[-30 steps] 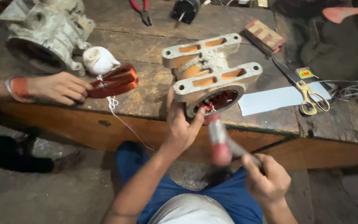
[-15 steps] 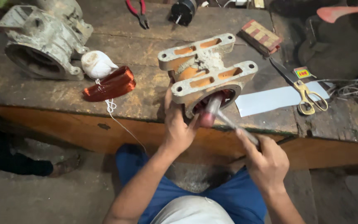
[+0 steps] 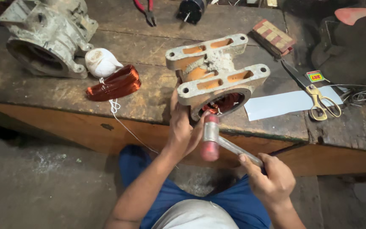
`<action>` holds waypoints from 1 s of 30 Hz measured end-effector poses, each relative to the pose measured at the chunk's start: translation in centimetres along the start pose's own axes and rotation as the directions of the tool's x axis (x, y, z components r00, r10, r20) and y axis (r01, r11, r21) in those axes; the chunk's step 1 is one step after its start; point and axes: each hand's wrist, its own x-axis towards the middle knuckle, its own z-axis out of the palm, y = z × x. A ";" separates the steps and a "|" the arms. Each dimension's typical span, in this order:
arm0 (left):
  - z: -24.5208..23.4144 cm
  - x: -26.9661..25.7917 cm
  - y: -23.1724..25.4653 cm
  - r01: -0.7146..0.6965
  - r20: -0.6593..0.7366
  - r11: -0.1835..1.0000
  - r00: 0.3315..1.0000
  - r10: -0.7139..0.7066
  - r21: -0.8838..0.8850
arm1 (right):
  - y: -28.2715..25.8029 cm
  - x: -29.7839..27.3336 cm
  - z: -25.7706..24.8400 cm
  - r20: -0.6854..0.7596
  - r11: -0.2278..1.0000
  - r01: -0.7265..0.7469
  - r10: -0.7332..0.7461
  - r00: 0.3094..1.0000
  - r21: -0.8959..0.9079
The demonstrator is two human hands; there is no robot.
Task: The person inserts copper wire coils into a motor housing, secures them with a rubber band, and uses a hammer to tap the coils into place. They also use scissors to cut the rubber band and thread to tie the coils.
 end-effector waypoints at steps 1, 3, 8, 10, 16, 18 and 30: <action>-0.1 0.0 0.1 0.004 0.024 1.000 1.000 -0.004 0.024 | -0.3 -0.4 -0.2 0.057 0.997 -0.075 0.075 0.996 0.001; -0.3 0.3 0.2 0.022 0.048 0.999 0.999 -0.023 0.027 | -0.5 -0.7 -0.4 0.102 0.971 -0.221 0.212 0.972 0.088; -0.6 -0.2 -0.1 0.107 0.031 0.992 0.994 -0.105 -0.072 | -0.9 -0.7 -0.4 -0.087 0.880 -0.194 0.256 0.963 0.433; -0.3 0.0 -0.3 0.085 0.043 0.996 0.996 -0.084 -0.041 | -0.8 -0.5 0.2 -0.030 0.941 -0.179 0.196 0.980 0.285; -2.3 1.4 -1.7 0.279 0.222 0.960 0.936 -0.272 -0.001 | -0.2 -3.1 1.0 0.021 0.873 -0.255 0.271 0.962 0.415; -4.0 2.7 -3.0 0.311 0.320 0.948 0.893 -0.316 0.068 | 0.2 -5.4 0.1 -0.055 0.833 -0.266 0.332 0.942 0.485; 0.2 7.9 7.3 -0.289 0.066 0.816 0.953 0.297 0.500 | 1.1 -11.0 2.0 0.117 0.314 -0.526 0.766 0.632 0.790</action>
